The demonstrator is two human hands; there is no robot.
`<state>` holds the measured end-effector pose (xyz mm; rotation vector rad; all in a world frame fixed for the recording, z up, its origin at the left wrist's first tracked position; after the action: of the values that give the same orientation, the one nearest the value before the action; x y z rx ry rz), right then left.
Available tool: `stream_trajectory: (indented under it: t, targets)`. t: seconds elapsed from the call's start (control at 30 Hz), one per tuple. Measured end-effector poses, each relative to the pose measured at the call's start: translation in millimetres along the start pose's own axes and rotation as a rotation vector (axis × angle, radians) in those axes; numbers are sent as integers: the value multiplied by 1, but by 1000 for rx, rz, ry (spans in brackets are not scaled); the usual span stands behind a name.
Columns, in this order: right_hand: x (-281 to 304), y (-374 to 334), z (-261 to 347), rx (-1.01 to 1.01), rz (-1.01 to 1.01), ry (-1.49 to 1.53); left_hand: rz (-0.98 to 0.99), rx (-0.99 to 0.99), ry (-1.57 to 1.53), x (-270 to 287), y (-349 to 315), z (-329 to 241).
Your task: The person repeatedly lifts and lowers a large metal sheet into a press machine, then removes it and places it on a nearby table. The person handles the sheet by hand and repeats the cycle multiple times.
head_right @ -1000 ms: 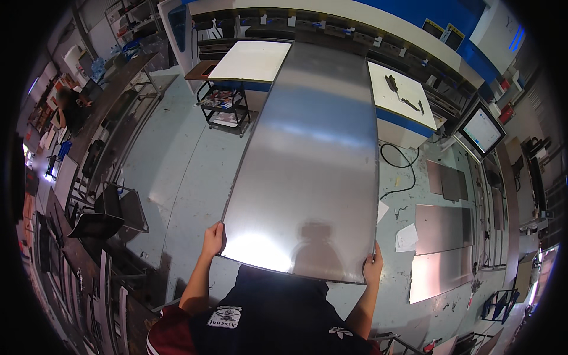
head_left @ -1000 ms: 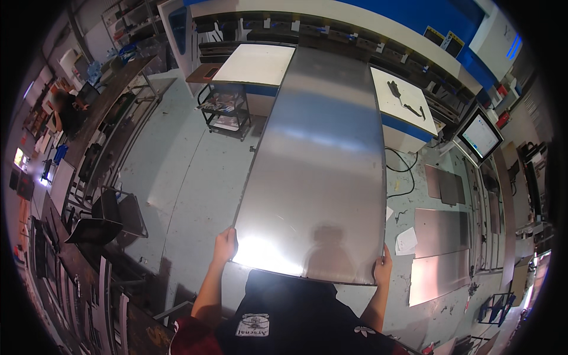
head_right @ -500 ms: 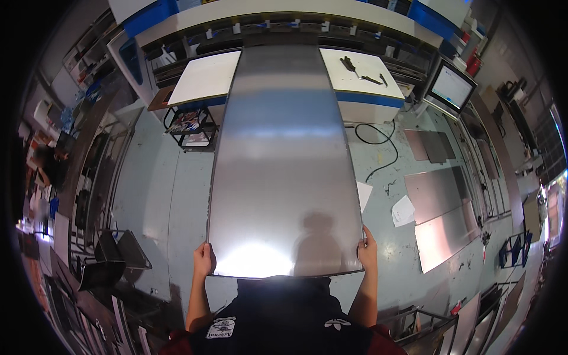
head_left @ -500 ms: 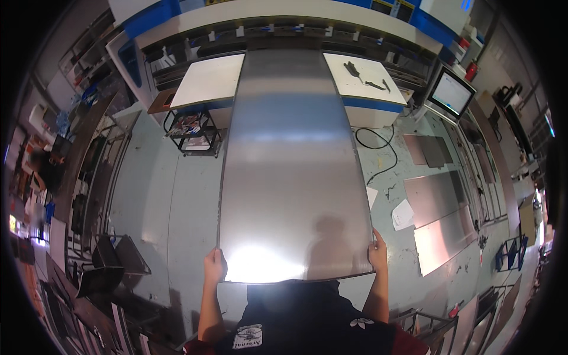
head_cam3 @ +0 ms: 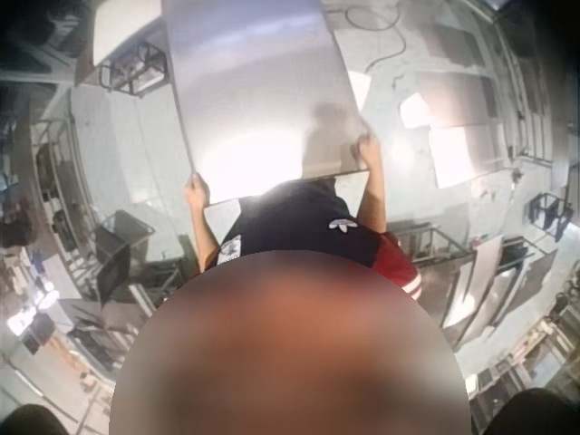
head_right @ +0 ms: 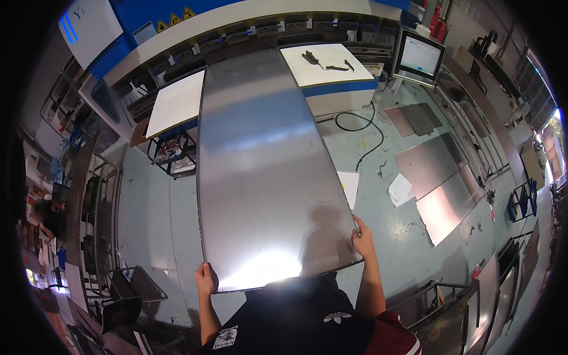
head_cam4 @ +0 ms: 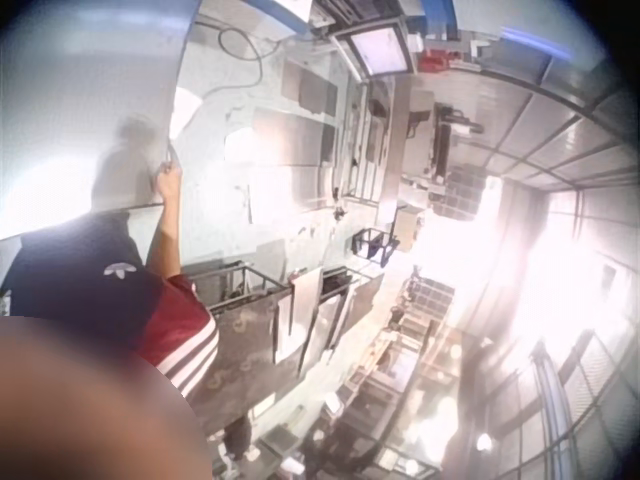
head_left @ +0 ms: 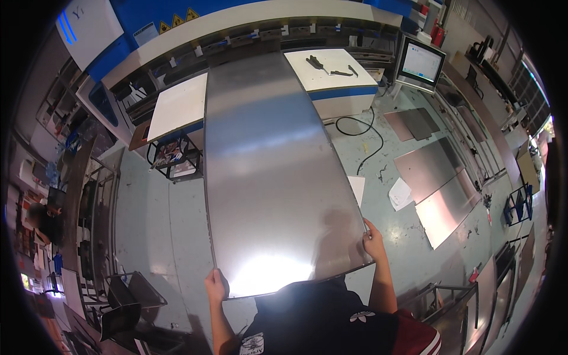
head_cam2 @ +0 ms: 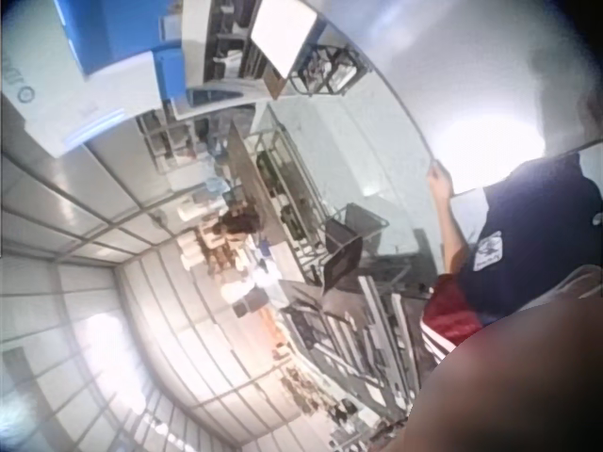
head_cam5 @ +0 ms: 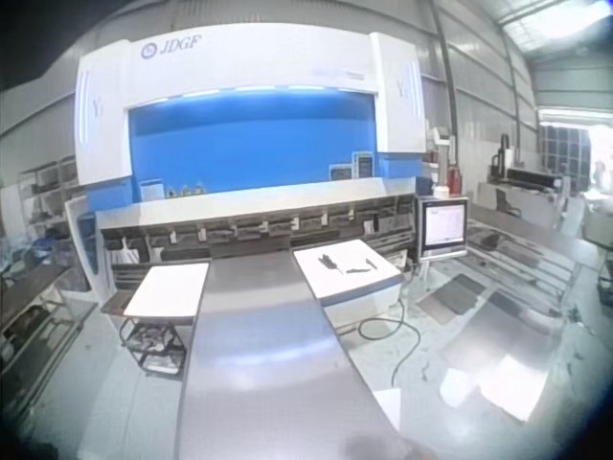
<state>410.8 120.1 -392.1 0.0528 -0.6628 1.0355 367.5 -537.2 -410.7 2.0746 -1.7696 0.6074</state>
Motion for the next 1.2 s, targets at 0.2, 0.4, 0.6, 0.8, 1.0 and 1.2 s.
stream_trajectory:
  t: [0.2, 0.4, 0.6, 0.8, 1.0, 1.2]
  targets:
    - [0, -1, 1, -38, 3, 16, -9, 11, 0, 2, -1, -3]
    - [3, -2, 5, -1, -4, -20, -2, -6, 4, 1, 0, 0]
    - [6, -7, 18, 27, 4, -3, -27, -32, 27, 11, 2, -12]
    - [33, -21, 61, -80, 224, 174, 28, 64, -205, 52, 5, -58]
    - [114, -53, 196, 167, 387, 521, 127, -197, -489, 133, 18, -206]
    - [218, -78, 406, 748, 620, 963, -29, -878, -401, 256, 65, -420]
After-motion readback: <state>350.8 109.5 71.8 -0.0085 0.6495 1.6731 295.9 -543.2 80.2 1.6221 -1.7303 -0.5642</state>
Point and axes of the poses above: each hand's wrist, its own y-axis towards the middle knuckle, its own x-axis out of the back of the hand, z = x × y, the point moved 10 cm from there along y, towards the middle knuckle, and after that the axes turned 9 degrees about -x, right-handed, at the moved point
